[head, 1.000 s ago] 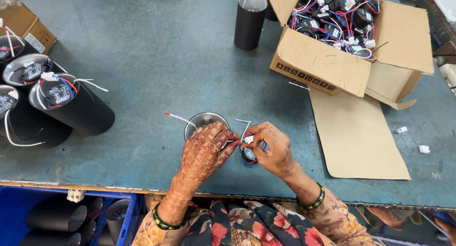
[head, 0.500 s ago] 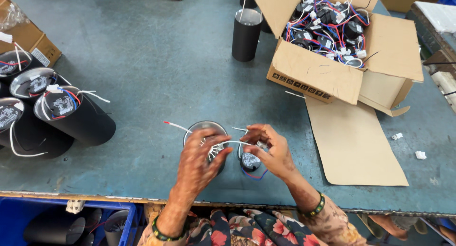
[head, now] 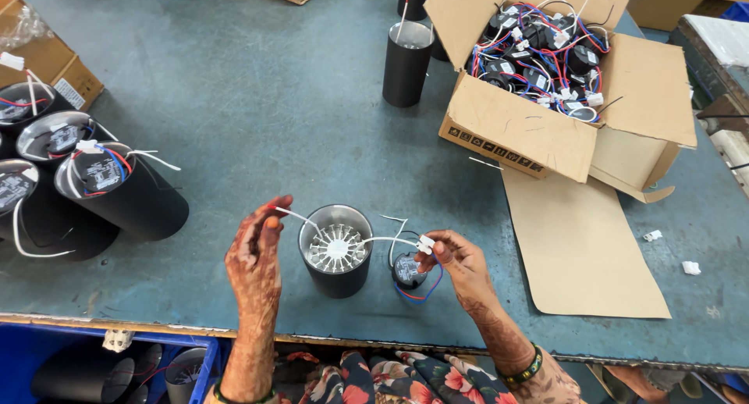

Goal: The person assembles small electronic components into black cylindrical housings. They connect wires to a small circuit board, place the board inside the cylinder, and arrange the wires. The person repeats this process for multiple units, moving completed items aside.

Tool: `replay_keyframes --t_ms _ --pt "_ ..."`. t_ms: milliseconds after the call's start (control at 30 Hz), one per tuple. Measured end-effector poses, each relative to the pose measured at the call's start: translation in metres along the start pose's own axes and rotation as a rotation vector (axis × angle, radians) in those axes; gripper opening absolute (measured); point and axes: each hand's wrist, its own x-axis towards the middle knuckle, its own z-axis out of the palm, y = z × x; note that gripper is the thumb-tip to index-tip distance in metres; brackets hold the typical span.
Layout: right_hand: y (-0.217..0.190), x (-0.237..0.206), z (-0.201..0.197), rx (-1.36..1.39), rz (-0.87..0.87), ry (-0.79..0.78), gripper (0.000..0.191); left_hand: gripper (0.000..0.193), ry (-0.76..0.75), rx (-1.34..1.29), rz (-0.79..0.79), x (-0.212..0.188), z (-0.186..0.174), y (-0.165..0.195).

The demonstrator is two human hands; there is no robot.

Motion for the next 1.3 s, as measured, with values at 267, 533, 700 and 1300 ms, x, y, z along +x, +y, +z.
replay_keyframes --t_ms 267,533,700,1300 --pt "-0.015 -0.010 0.003 -0.058 0.052 -0.017 0.043 0.017 -0.322 0.282 0.268 0.014 0.042 0.038" --pt "-0.017 -0.007 0.023 -0.088 0.018 -0.113 0.037 0.017 -0.550 0.374 0.082 0.023 0.064 0.041" --pt "-0.021 0.000 0.029 -0.072 0.003 -0.063 0.040 0.014 -0.557 0.380 0.162 0.020 0.061 0.034" --pt "-0.005 -0.018 0.009 -0.034 0.039 -0.021 0.040 0.015 -0.589 0.435 0.195 0.020 0.062 0.037"
